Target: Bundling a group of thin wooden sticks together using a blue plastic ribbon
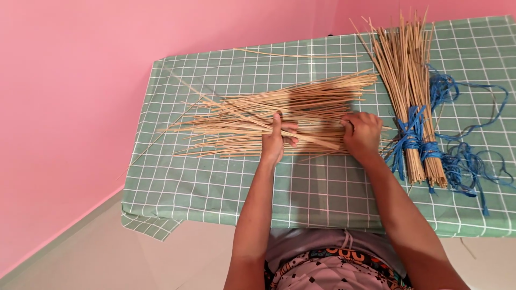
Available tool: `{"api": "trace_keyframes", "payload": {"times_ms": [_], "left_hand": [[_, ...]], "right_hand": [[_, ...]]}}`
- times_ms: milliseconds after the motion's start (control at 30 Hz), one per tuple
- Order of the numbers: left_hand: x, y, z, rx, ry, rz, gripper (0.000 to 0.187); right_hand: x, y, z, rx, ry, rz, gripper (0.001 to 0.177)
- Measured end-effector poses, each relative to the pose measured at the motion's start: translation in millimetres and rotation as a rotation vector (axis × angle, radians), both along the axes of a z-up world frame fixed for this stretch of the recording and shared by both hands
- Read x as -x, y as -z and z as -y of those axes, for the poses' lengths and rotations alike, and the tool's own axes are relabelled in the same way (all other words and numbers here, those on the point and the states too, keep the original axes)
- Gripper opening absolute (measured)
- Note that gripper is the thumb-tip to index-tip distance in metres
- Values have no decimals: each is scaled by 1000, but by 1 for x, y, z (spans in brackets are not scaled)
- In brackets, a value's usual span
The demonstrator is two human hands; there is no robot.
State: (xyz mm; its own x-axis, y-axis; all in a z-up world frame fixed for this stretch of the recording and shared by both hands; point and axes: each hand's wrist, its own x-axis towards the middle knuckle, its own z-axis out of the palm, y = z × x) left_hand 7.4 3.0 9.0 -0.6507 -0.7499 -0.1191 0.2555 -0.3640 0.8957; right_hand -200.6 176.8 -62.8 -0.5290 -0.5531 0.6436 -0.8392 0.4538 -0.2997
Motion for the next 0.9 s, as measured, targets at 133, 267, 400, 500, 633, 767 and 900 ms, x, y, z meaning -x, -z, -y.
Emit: {"api": "trace_keyframes", "payload": {"times_ms": [133, 267, 400, 500, 633, 767, 900], "left_hand": [[0, 4, 3, 22, 44, -59, 70], [4, 17, 7, 21, 62, -76, 64], [2, 6, 6, 49, 22, -95, 59], [0, 0, 2, 54, 29, -110, 61], [0, 11, 6, 55, 79, -148, 58], [2, 18, 10, 48, 110, -175, 52], [5, 34, 14, 53, 154, -191, 58]], "right_hand": [[-2, -5, -1, 46, -27, 12, 14], [-7, -21, -1, 151, -68, -16, 13], [-19, -43, -1, 304, -101, -25, 11], [-16, -37, -1, 347, -155, -21, 24], [-21, -33, 4, 279, -234, -73, 32], [-29, -38, 6, 215, -363, -115, 36], [-30, -37, 6, 219, -387, -101, 40]]}}
